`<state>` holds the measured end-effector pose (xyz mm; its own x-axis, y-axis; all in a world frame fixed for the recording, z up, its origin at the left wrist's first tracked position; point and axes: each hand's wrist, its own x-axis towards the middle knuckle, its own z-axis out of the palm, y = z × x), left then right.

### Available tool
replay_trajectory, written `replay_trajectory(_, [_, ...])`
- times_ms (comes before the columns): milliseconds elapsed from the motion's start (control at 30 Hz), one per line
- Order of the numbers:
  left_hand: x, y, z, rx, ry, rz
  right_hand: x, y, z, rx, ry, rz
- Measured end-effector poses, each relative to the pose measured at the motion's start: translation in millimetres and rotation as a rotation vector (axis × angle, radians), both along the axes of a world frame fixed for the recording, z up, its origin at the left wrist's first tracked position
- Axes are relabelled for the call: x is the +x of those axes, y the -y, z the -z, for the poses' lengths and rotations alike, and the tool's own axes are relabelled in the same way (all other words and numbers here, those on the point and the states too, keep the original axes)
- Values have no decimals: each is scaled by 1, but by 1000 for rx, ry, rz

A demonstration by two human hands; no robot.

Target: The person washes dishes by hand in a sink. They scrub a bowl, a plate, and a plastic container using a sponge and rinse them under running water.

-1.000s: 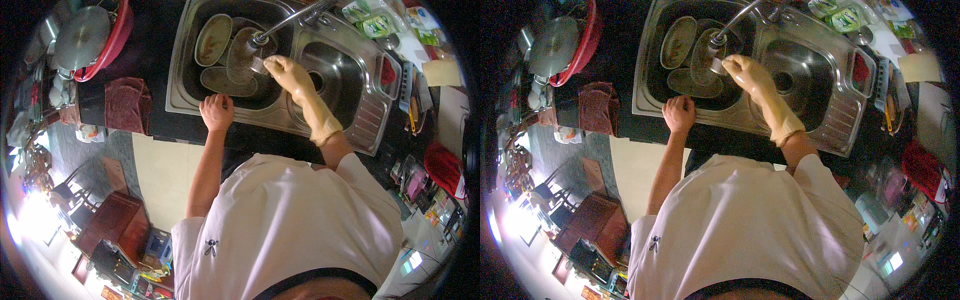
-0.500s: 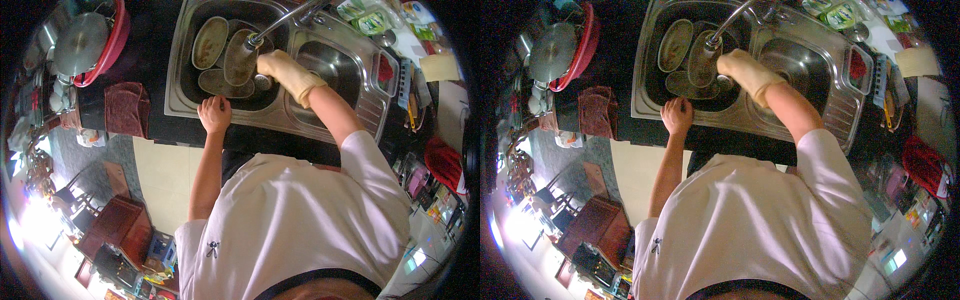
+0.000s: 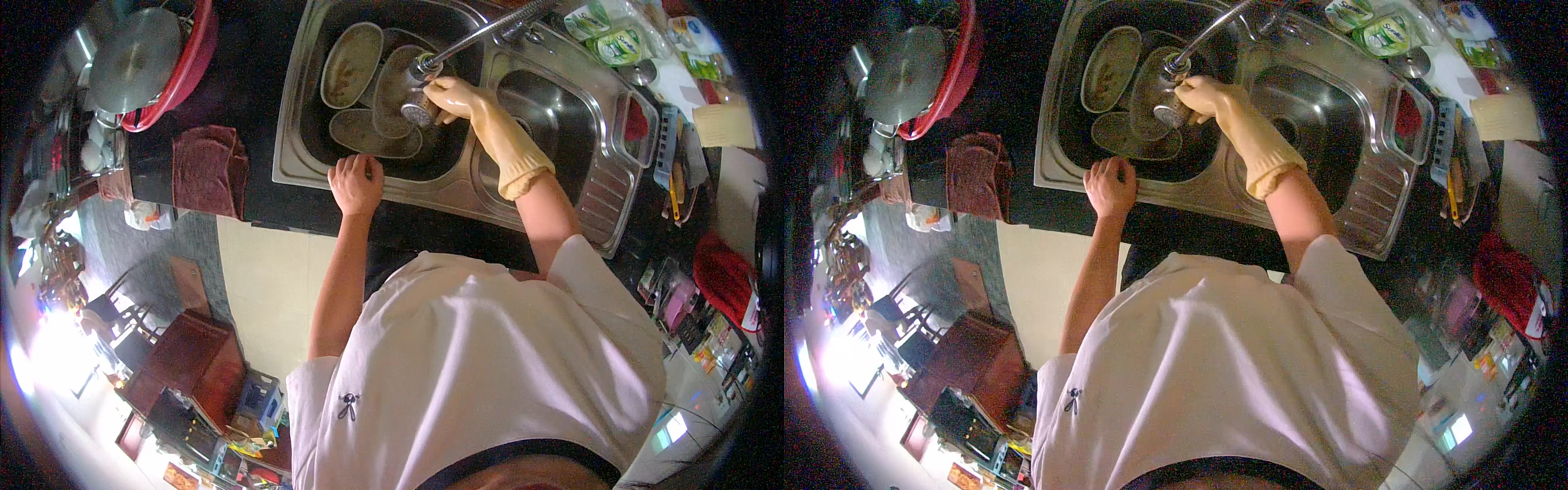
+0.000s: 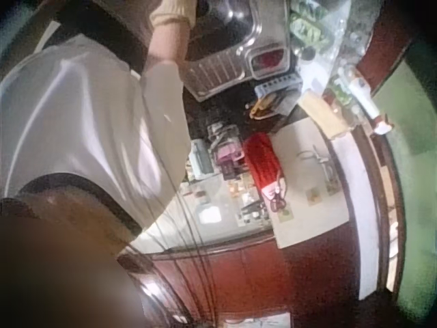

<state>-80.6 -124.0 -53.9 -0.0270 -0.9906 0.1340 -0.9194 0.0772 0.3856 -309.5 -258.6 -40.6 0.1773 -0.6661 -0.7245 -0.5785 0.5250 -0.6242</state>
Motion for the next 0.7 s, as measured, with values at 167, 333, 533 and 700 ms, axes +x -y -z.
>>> replay_trajectory(167, [5,-3,2,-38,12,-26,28,-25,-16,-458,-127,89])
replay_trajectory(333, [5,-2,4,-69,21,2,26,-33,21,-1205,-96,-36])
replay_trajectory(533, [2,-1,0,-46,12,-5,30,-32,18,-1162,-153,45])
replay_trajectory(700, [3,-1,0,-16,31,-6,31,-33,24,-1207,-136,50])
